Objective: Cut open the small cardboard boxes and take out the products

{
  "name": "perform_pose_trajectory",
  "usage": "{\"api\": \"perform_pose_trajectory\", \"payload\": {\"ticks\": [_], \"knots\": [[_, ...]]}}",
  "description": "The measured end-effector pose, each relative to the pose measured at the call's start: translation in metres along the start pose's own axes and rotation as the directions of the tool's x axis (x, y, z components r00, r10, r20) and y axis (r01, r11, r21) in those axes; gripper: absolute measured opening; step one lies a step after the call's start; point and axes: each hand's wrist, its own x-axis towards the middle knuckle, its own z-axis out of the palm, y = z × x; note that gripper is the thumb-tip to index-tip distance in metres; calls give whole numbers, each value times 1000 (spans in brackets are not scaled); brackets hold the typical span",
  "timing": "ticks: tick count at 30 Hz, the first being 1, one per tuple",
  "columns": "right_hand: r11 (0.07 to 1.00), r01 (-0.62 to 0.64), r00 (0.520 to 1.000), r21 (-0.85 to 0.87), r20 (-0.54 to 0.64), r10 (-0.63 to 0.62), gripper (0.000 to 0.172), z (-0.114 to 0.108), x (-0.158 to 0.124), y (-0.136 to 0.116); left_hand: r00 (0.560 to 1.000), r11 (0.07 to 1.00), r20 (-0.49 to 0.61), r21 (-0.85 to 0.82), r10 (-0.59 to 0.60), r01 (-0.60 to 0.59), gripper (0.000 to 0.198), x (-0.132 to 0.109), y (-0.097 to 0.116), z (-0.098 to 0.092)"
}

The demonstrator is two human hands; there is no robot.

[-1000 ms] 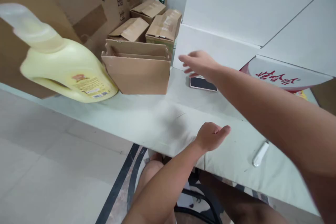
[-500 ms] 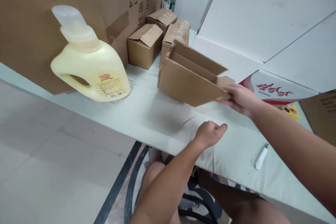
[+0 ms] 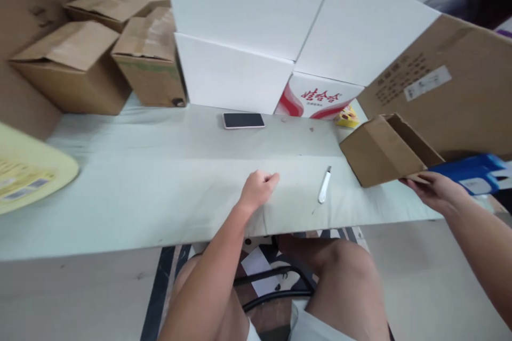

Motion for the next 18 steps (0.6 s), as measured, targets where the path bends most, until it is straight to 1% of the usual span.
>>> {"api": "perform_pose_trajectory", "payload": {"ticks": [2,4,8,10,12,18], "knots": [[987,-111,994,116,-5,112,17,5,25,-3,1000,1000,-6,14,1,-1,46,6,2,7],[958,-191,981,212,-1,196,17,14,53,-12,1000,999,-17,32,-2,2,45,12,3,14],[907,-259,960,333,-14,279,23,32,105,-33,1000,998,-23,64,-8,9,45,23,3,22],[896,-263,957,357,-21,289,29,38,123,-42,1000,997,-26,71,-11,13,45,28,3,24],[898,-250,961,361,-21,276,39,41,135,-49,999,998,-36,68,-12,14,45,32,3,24],[923,-211,974,322,-4,225,55,56,151,-64,999,999,-42,28,-19,20,46,42,2,23]]}}
